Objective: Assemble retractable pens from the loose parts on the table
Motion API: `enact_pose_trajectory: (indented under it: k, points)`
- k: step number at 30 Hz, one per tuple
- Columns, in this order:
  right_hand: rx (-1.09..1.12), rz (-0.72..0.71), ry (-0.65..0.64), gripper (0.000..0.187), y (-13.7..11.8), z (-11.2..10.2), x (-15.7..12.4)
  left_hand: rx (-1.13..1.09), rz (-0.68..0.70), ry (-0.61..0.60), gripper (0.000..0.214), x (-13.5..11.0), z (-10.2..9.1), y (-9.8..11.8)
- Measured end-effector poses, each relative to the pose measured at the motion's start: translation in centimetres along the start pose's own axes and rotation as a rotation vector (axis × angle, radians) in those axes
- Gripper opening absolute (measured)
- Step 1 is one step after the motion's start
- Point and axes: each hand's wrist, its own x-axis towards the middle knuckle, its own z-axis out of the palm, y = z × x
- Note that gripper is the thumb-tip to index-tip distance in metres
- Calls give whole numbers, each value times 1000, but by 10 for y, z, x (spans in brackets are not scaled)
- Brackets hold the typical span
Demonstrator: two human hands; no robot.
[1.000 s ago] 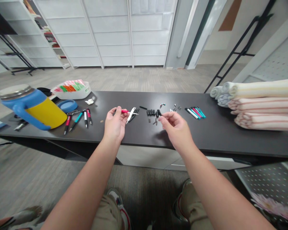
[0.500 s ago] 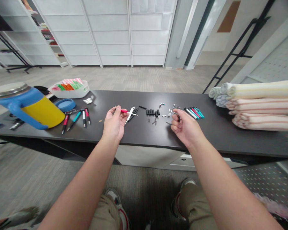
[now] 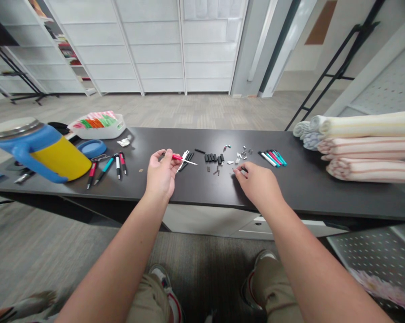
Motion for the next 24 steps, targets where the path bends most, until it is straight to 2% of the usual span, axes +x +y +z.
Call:
enact_pose_trajectory:
  k: [4, 7, 11, 18, 24]
  points:
    - [298, -142, 49, 25, -18, -1, -9, 38, 27, -21, 40, -4, 2, -1]
    - [393, -195, 65, 25, -32, 0, -15, 90, 47, -40, 42, -8, 4, -2]
    - [385, -232, 80, 21, -41, 7, -16, 126, 83, -83, 46, -10, 5, -4]
    - [371, -238, 117, 20, -43, 12, -15, 164, 83, -122, 48, -9, 3, -7]
    - [361, -230, 86, 16, -42, 14, -14, 194, 89, -148, 47, -11, 6, -5]
